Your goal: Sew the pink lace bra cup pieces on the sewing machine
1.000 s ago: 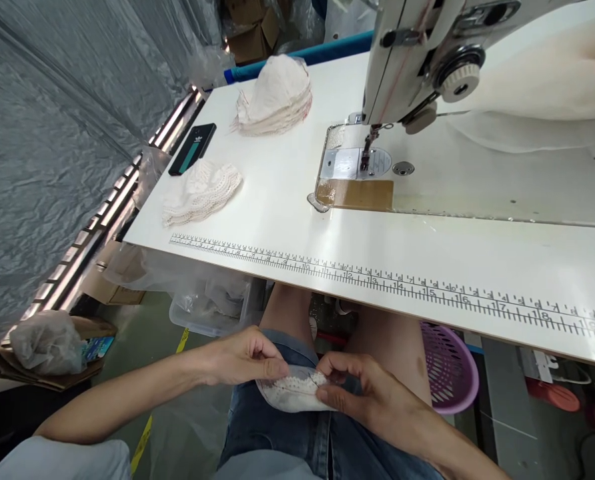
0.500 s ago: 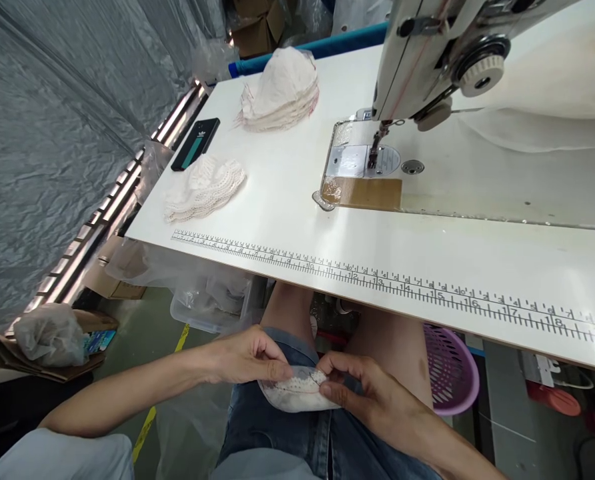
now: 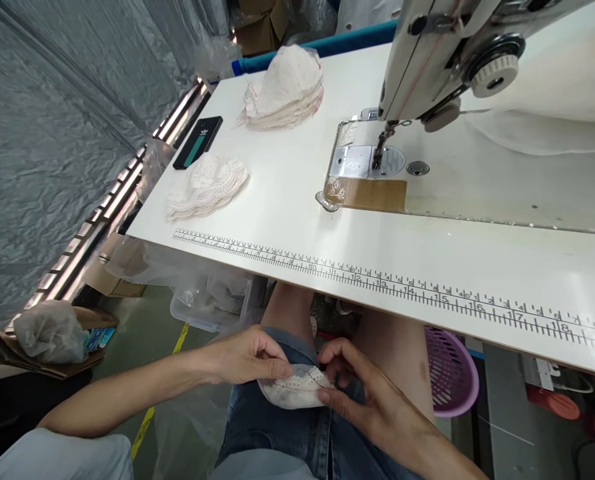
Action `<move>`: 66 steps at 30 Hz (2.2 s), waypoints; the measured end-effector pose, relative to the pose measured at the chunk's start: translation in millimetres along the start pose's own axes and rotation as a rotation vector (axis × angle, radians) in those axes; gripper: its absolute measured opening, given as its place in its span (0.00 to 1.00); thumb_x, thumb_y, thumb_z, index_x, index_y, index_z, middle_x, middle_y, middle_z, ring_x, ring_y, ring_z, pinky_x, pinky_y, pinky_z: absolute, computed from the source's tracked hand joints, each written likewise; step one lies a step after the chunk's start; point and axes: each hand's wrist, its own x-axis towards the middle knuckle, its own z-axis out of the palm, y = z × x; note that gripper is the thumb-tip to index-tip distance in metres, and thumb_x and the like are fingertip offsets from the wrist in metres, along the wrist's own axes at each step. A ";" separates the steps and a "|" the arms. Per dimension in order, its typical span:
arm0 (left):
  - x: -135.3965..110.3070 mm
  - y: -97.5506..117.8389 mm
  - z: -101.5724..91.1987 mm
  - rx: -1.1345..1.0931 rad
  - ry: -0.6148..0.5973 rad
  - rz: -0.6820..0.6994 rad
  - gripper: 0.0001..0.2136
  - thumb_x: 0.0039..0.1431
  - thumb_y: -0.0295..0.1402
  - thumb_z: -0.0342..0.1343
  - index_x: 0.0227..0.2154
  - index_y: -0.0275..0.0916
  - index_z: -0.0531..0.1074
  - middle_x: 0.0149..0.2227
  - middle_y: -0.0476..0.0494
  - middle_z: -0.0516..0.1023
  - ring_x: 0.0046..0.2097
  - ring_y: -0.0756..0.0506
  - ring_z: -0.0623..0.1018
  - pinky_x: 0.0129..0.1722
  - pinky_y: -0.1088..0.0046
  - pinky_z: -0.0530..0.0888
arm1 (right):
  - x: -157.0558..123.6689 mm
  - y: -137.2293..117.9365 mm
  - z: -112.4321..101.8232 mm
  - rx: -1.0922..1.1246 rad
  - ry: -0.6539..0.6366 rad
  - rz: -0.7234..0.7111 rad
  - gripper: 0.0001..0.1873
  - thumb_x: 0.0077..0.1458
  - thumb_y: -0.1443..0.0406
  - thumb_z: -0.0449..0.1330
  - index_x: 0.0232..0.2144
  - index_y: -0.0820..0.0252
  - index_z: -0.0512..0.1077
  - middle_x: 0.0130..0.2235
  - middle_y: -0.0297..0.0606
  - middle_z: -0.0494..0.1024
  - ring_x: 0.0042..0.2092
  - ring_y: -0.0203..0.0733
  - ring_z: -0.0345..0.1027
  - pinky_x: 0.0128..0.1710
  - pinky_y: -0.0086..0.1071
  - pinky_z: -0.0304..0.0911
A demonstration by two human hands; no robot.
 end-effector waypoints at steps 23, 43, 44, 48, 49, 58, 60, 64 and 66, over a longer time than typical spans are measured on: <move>-26.6 65.2 -27.7 -0.004 0.406 0.267 0.18 0.47 0.47 0.61 0.22 0.33 0.72 0.20 0.50 0.68 0.23 0.55 0.63 0.24 0.80 0.60 | -17.7 -47.5 -16.4 0.150 0.192 -0.195 0.12 0.57 0.57 0.56 0.26 0.56 0.61 0.36 0.36 0.70 0.37 0.41 0.64 0.36 0.31 0.61; 12.1 102.9 37.5 -0.028 0.055 0.293 0.18 0.44 0.43 0.63 0.31 0.32 0.72 0.24 0.51 0.68 0.26 0.54 0.65 0.27 0.78 0.62 | -33.6 -69.3 -48.0 -0.259 0.403 -0.447 0.08 0.59 0.63 0.54 0.37 0.51 0.73 0.33 0.35 0.77 0.33 0.39 0.71 0.32 0.27 0.65; 15.2 99.8 36.7 -0.089 0.047 0.269 0.19 0.42 0.44 0.64 0.28 0.32 0.71 0.24 0.51 0.68 0.26 0.54 0.65 0.27 0.78 0.61 | -34.4 -67.9 -47.7 -0.320 0.380 -0.455 0.09 0.60 0.63 0.53 0.38 0.51 0.73 0.32 0.36 0.77 0.33 0.39 0.70 0.31 0.27 0.64; 20.3 92.1 35.6 -0.144 0.015 0.201 0.21 0.37 0.47 0.66 0.23 0.32 0.69 0.22 0.51 0.68 0.25 0.55 0.65 0.27 0.78 0.61 | -36.6 -57.7 -45.6 -0.581 0.394 -0.536 0.11 0.61 0.66 0.52 0.42 0.51 0.71 0.33 0.38 0.76 0.33 0.39 0.68 0.31 0.30 0.62; 20.3 90.5 36.9 -0.144 0.017 0.185 0.22 0.37 0.48 0.65 0.23 0.32 0.69 0.21 0.51 0.68 0.25 0.54 0.65 0.26 0.78 0.61 | -36.9 -54.7 -45.0 -0.623 0.413 -0.563 0.10 0.60 0.66 0.51 0.41 0.52 0.71 0.34 0.38 0.76 0.34 0.39 0.68 0.32 0.31 0.62; 22.4 82.3 46.6 -0.055 0.034 0.155 0.23 0.38 0.52 0.62 0.24 0.32 0.71 0.20 0.50 0.68 0.23 0.53 0.67 0.24 0.77 0.63 | -42.1 -42.8 -34.5 -0.615 0.453 -0.553 0.07 0.62 0.66 0.47 0.36 0.55 0.65 0.38 0.41 0.71 0.36 0.39 0.64 0.35 0.33 0.60; 22.8 81.7 48.7 -0.047 0.041 0.135 0.24 0.38 0.52 0.62 0.23 0.32 0.71 0.19 0.51 0.68 0.23 0.53 0.66 0.23 0.77 0.63 | -43.7 -41.9 -33.2 -0.636 0.430 -0.539 0.07 0.62 0.66 0.48 0.38 0.54 0.66 0.38 0.40 0.71 0.35 0.39 0.65 0.34 0.33 0.59; 22.8 80.3 54.4 -0.049 0.080 0.109 0.25 0.38 0.54 0.61 0.22 0.32 0.71 0.20 0.51 0.67 0.23 0.54 0.65 0.23 0.78 0.62 | -46.9 -37.8 -33.0 -0.638 0.400 -0.527 0.07 0.62 0.67 0.49 0.34 0.54 0.66 0.36 0.39 0.70 0.35 0.40 0.65 0.33 0.32 0.59; 22.8 79.2 56.4 -0.056 0.088 0.114 0.24 0.37 0.53 0.61 0.22 0.32 0.71 0.20 0.51 0.68 0.23 0.54 0.65 0.23 0.78 0.62 | -48.4 -35.4 -31.8 -0.593 0.418 -0.502 0.07 0.62 0.67 0.47 0.33 0.54 0.65 0.38 0.40 0.69 0.37 0.41 0.65 0.35 0.33 0.60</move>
